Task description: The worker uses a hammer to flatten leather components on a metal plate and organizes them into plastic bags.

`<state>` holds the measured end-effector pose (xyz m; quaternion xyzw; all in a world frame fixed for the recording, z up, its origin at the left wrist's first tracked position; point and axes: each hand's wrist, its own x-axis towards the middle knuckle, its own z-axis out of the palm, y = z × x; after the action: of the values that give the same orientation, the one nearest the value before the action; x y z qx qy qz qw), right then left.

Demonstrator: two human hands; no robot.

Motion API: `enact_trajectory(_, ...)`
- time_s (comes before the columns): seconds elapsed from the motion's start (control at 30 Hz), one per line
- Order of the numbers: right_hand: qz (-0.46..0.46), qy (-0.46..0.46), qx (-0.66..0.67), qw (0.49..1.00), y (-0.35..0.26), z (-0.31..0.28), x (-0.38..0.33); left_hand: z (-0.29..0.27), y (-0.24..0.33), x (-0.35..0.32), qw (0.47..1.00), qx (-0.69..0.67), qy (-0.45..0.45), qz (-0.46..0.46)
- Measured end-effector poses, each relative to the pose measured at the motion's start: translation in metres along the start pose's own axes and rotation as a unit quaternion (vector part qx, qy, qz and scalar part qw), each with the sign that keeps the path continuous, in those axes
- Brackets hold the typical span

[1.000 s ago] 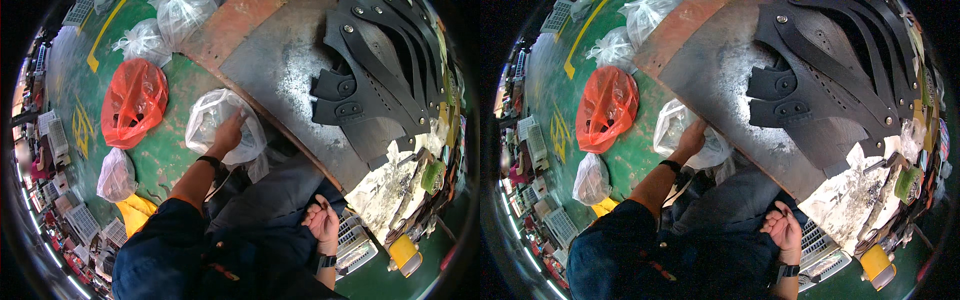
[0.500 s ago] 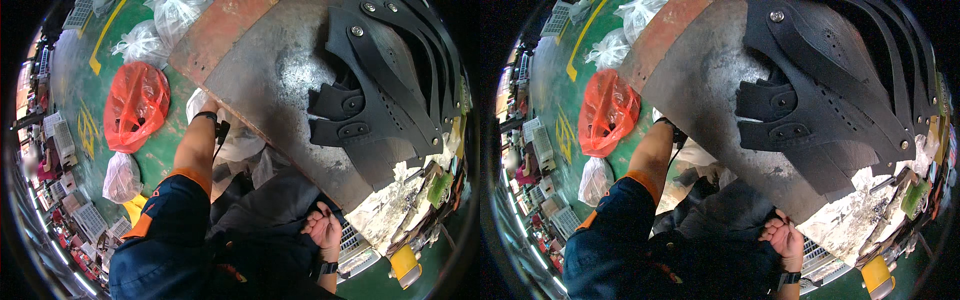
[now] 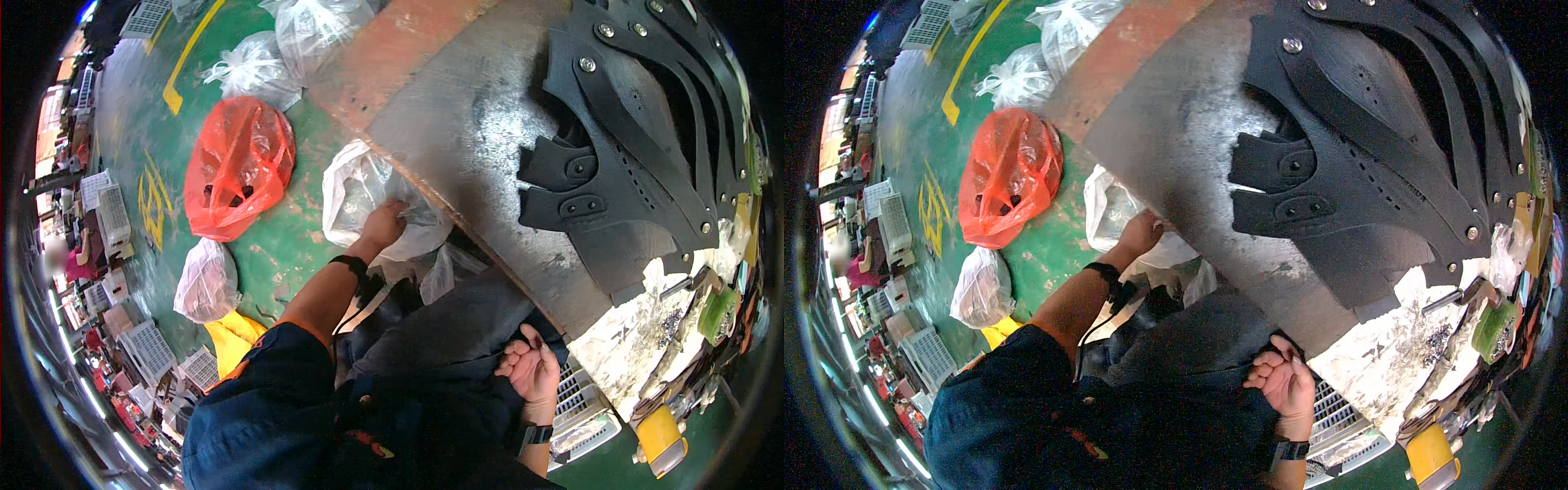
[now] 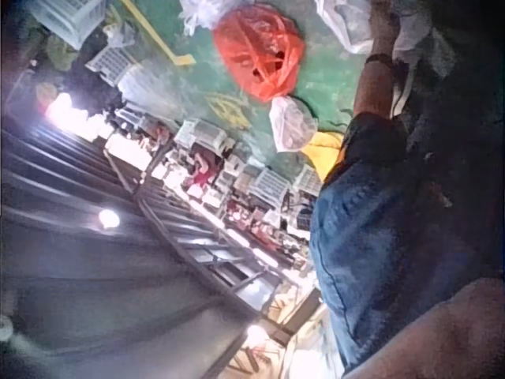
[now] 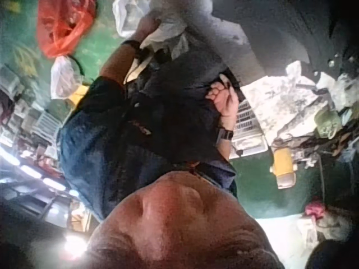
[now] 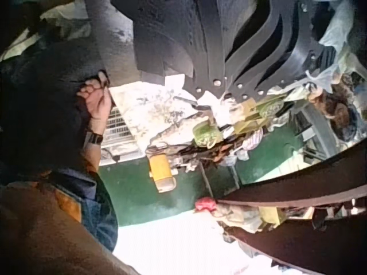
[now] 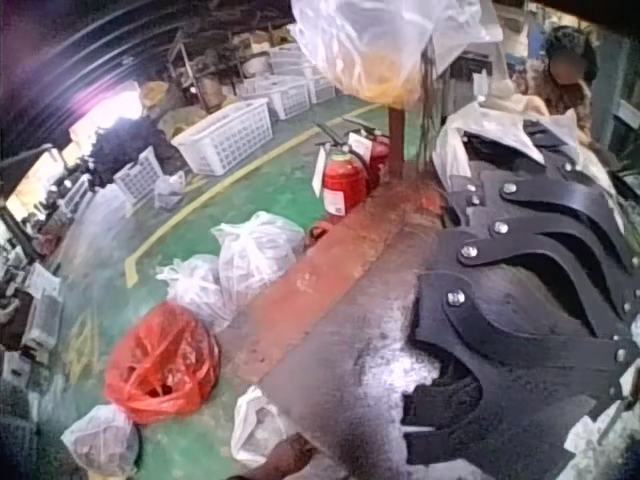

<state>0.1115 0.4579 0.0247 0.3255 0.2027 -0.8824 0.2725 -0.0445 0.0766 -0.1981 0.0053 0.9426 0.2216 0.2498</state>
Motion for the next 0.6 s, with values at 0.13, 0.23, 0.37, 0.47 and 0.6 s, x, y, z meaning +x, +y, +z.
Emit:
enact_trajectory(0.13,0.001,-0.01,-0.018,1.0,0.005,0.005,0.005,-0.025,-0.014,-0.031,0.989,-0.125,-0.077,0.011)
enact_trajectory(0.23,0.011,-0.029,-0.019,0.999,0.007,0.01,0.009,-0.037,-0.031,-0.068,0.985,-0.129,-0.111,-0.001)
enact_trajectory(0.37,0.0,-0.017,-0.043,0.999,0.006,0.007,0.005,-0.023,-0.049,-0.113,0.986,-0.117,-0.117,0.028)
enact_trajectory(0.47,-0.008,0.014,-0.046,0.999,0.004,-0.004,-0.005,-0.027,-0.037,-0.144,0.987,-0.113,-0.094,0.067)
enact_trajectory(0.6,-0.029,0.022,-0.095,0.995,0.011,0.0,-0.003,-0.009,-0.08,-0.173,0.988,-0.151,-0.013,0.003)
